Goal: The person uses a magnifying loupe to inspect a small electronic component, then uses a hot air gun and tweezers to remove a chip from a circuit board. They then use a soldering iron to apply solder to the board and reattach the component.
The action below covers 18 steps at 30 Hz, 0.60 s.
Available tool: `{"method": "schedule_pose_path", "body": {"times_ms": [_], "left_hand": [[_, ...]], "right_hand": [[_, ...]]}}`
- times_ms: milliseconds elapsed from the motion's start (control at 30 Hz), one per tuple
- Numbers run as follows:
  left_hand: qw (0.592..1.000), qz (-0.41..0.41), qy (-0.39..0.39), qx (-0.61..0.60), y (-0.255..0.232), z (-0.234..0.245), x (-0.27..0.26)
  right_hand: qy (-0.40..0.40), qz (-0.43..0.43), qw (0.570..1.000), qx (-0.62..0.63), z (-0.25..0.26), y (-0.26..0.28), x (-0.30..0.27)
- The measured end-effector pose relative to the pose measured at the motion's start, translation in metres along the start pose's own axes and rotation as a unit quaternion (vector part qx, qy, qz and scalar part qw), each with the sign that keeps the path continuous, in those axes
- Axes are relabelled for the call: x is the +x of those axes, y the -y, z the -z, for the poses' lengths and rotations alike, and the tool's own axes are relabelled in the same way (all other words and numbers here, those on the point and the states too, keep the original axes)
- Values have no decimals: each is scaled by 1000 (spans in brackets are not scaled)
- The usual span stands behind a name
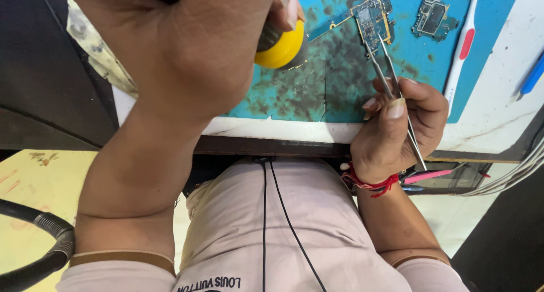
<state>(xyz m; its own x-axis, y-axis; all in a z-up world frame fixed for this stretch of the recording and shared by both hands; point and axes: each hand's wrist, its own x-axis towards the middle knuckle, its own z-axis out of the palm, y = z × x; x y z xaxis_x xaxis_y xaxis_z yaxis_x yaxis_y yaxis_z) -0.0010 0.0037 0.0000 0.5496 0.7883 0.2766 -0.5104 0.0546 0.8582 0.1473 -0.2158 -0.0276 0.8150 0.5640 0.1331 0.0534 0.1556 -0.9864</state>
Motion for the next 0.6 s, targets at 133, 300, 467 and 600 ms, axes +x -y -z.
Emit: {"method": "schedule_pose_path", "body": {"times_ms": [133, 300, 467, 600], "left_hand": [[1000, -3, -3, 1, -2, 1, 0], [1000, -8, -13, 12, -7, 6, -1], [998, -30, -44, 39, -20, 16, -19], [992, -67, -77, 71, -38, 27, -48]], "right_hand": [[0, 12, 1000, 4, 1, -2, 1], [1, 12, 1000, 22, 1, -2, -1], [-7, 33, 998, 43, 2, -6, -1], [-12, 43, 997, 57, 2, -9, -1]]}}
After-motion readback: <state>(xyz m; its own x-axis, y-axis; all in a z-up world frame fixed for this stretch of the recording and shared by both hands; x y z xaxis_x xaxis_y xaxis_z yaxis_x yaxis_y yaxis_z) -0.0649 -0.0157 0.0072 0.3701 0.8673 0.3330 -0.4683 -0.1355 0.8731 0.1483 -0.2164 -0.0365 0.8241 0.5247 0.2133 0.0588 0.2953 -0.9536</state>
